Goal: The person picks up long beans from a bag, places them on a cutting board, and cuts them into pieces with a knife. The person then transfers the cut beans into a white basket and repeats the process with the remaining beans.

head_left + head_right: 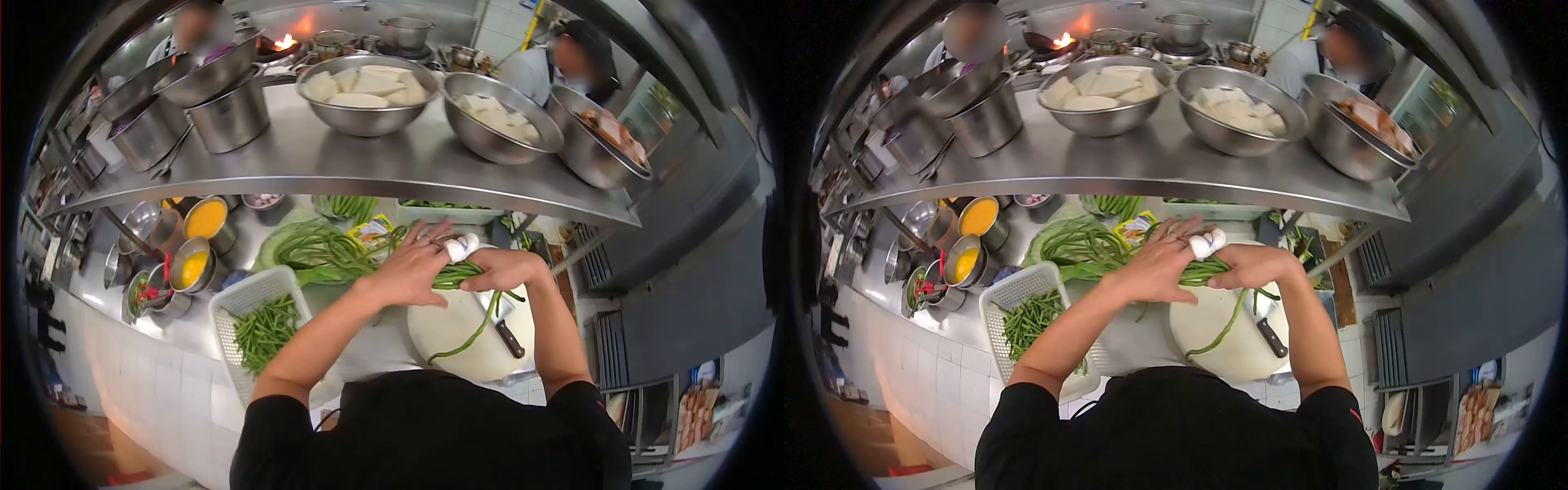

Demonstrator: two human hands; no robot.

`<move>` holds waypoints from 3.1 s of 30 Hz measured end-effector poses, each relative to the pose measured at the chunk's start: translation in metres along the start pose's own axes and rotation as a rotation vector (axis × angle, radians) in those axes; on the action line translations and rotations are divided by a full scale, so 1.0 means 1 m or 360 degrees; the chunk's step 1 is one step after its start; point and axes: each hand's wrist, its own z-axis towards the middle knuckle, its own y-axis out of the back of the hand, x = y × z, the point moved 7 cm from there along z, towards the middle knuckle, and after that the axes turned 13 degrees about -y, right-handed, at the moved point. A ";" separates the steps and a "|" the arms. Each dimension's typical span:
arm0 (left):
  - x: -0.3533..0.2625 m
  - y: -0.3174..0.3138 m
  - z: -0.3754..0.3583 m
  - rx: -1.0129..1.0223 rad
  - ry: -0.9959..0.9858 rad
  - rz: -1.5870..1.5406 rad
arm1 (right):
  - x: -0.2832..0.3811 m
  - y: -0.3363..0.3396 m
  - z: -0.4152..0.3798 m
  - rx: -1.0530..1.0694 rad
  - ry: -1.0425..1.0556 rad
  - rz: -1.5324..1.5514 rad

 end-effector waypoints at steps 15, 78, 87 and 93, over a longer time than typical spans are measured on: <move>0.054 -0.125 0.028 0.0419 0.0797 -0.0547 | -0.183 -0.011 -0.164 -0.0844 -0.0195 0.0898; -0.053 -0.225 -0.035 0.0196 0.0829 -0.0288 | -0.199 -0.121 -0.078 -0.1278 -0.0630 -0.0441; -0.042 -0.288 0.059 0.0205 0.0741 -0.0580 | -0.225 -0.075 -0.195 -0.1536 -0.1086 0.0052; -0.055 -0.230 0.074 0.0364 0.0689 -0.0196 | -0.174 -0.084 -0.192 -0.1277 -0.1013 -0.0157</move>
